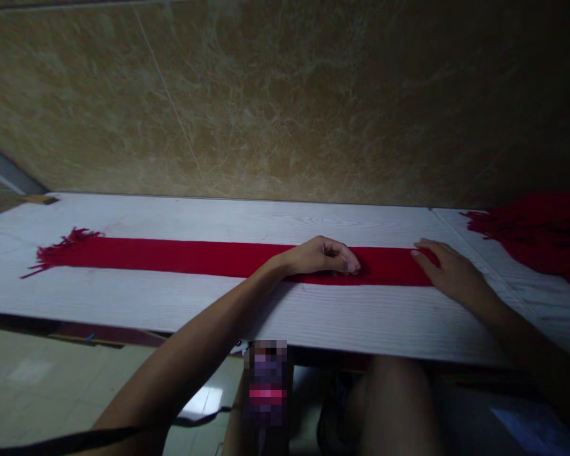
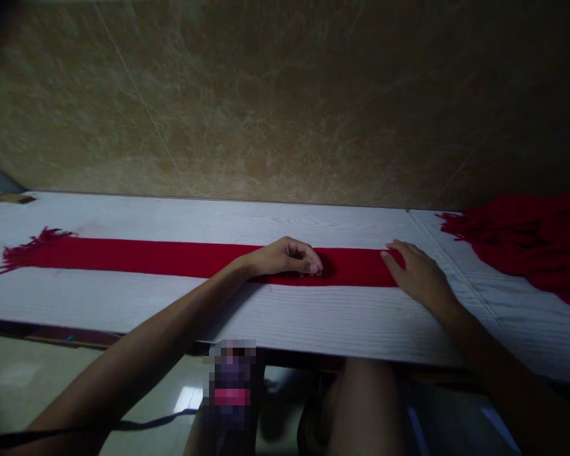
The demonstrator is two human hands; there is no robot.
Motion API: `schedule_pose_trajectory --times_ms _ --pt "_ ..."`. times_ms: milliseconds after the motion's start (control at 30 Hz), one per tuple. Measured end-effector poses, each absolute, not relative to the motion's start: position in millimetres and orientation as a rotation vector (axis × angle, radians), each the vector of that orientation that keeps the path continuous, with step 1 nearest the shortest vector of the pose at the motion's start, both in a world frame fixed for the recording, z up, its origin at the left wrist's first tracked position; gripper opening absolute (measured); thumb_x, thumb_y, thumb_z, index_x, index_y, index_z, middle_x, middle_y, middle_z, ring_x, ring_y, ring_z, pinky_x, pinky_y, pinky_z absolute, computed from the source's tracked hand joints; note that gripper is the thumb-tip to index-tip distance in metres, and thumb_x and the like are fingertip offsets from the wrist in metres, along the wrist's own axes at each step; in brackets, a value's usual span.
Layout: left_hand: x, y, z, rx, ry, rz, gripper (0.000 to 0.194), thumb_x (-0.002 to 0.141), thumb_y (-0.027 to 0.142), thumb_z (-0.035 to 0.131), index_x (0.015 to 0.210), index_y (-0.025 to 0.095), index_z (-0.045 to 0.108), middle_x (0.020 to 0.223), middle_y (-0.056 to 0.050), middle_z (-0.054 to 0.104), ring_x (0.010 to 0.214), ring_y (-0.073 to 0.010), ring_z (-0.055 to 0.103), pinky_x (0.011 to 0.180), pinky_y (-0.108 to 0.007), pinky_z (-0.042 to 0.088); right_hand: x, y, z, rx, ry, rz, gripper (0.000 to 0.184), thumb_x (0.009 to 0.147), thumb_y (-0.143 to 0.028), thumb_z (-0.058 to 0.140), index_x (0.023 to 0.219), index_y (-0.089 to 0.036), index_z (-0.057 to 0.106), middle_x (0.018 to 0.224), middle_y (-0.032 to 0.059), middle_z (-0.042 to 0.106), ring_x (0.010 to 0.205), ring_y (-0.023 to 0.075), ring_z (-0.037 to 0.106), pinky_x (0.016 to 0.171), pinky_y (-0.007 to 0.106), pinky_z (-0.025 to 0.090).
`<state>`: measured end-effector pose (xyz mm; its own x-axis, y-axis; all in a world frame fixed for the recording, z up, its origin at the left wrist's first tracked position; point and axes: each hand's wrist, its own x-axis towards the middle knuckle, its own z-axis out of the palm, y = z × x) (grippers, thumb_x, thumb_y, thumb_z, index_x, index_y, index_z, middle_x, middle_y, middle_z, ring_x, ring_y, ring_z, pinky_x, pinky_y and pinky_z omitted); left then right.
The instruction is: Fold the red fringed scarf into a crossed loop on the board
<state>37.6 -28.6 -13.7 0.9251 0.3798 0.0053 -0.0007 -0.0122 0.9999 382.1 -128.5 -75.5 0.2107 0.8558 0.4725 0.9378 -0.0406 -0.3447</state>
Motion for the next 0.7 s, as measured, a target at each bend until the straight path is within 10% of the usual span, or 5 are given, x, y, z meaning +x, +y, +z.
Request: schedule_pose_trajectory --times_ms 700 --pt "48.0 -30.6 -16.1 1.643 0.319 0.320 0.025 0.083 0.035 0.088 0.094 0.013 0.081 0.093 -0.007 0.078 0.079 -0.0117 0.063 0.072 -0.023 0.048 370.9 -130.1 -68.0 -1.929 -1.627 -0.187 0.037 0.095 -0.047 0.050 0.111 -0.025 0.074 0.126 0.0143 0.077 0.122 0.0366 0.071 0.111 0.056 0.054"
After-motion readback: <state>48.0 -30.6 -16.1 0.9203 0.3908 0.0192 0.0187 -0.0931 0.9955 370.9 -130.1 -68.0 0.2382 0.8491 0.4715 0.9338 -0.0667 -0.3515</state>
